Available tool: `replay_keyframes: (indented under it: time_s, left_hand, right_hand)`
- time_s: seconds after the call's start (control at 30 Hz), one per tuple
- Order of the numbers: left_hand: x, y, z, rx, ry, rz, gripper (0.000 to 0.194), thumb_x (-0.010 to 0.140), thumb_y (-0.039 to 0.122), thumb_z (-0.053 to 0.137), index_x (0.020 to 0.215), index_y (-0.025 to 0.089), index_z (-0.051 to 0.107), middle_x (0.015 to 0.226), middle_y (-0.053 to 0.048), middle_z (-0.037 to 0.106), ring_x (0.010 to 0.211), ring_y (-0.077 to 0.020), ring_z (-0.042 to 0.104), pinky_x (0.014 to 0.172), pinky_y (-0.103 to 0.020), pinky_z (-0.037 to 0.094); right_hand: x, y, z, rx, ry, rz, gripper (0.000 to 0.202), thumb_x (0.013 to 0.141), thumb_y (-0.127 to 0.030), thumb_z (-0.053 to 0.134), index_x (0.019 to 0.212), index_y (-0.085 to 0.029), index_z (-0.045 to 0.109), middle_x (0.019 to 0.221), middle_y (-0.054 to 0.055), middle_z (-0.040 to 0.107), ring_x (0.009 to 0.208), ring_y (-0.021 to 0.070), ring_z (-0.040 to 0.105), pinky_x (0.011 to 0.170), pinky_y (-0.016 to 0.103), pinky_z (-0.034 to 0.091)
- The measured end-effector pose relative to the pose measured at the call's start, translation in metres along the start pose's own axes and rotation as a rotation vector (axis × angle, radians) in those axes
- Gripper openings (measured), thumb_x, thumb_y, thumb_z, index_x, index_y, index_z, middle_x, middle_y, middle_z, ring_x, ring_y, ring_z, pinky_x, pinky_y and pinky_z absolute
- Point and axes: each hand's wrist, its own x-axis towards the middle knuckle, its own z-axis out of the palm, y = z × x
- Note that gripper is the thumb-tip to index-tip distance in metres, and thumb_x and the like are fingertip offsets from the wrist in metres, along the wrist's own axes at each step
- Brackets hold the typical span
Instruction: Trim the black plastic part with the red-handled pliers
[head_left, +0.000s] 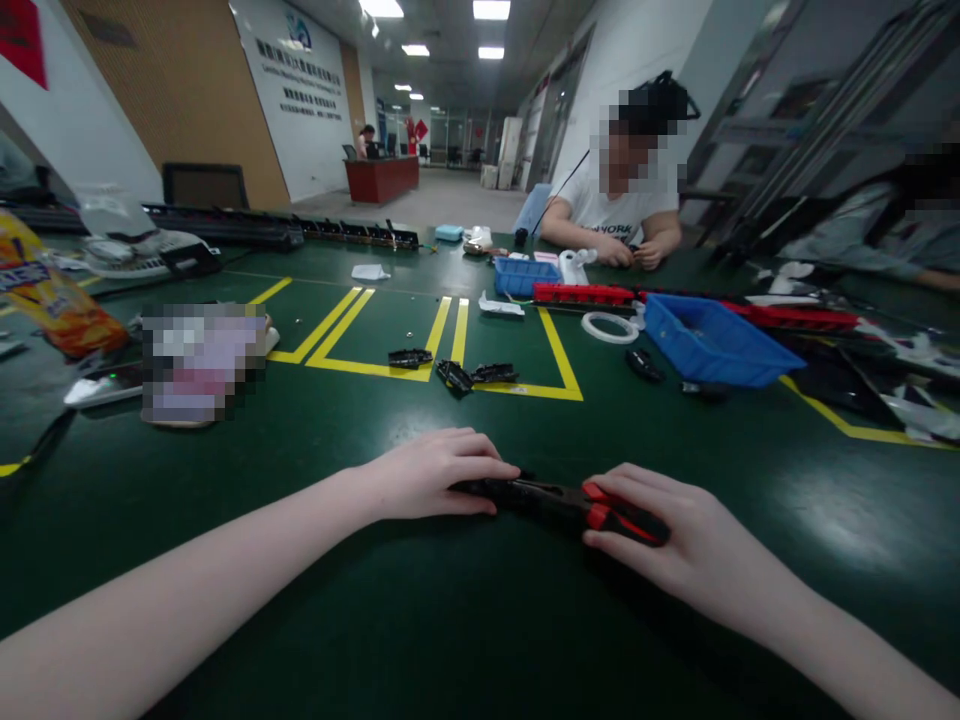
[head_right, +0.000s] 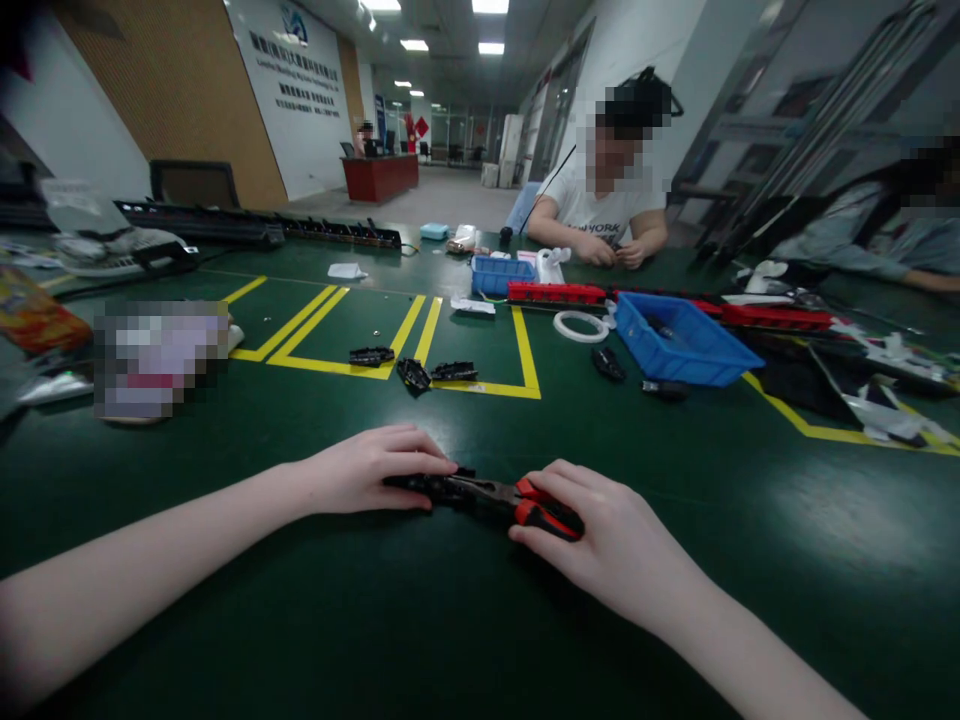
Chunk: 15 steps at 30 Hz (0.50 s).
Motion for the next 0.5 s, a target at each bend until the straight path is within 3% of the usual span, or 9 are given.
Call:
replay_keyframes:
  time_s: [0.23, 0.33, 0.5]
  left_hand:
    - [0.003, 0.002, 0.005, -0.078, 0.03, -0.065, 0.036, 0.09, 0.023, 0.071, 0.125, 0.022, 0.064, 0.124, -0.007, 0.065, 0.109, -0.0234, 0.062, 0.092, -0.037, 0.051]
    - [0.006, 0.008, 0.008, -0.215, 0.071, -0.164, 0.02, 0.089, 0.02, 0.072, 0.109, 0.022, 0.07, 0.121, -0.004, 0.065, 0.111, -0.0212, 0.061, 0.098, -0.037, 0.047]
    - [0.014, 0.021, 0.012, -0.325, 0.137, -0.349, 0.011, 0.089, 0.019, 0.071, 0.099, 0.022, 0.073, 0.112, -0.003, 0.067, 0.108, -0.0229, 0.061, 0.097, -0.042, 0.045]
  right_hand:
    - [-0.002, -0.002, 0.0, 0.024, -0.096, 0.131, 0.036, 0.088, -0.051, 0.064, 0.111, -0.026, 0.072, 0.108, 0.007, 0.071, 0.091, 0.0232, 0.069, 0.078, 0.037, 0.059]
    - [-0.003, -0.002, 0.0, 0.026, -0.124, 0.166, 0.037, 0.088, -0.051, 0.064, 0.115, -0.027, 0.07, 0.111, 0.007, 0.07, 0.095, 0.0232, 0.068, 0.082, 0.037, 0.057]
    - [-0.002, -0.008, -0.002, 0.026, -0.141, 0.195, 0.034, 0.088, -0.048, 0.064, 0.114, -0.027, 0.07, 0.112, 0.006, 0.069, 0.098, 0.0233, 0.067, 0.085, 0.038, 0.056]
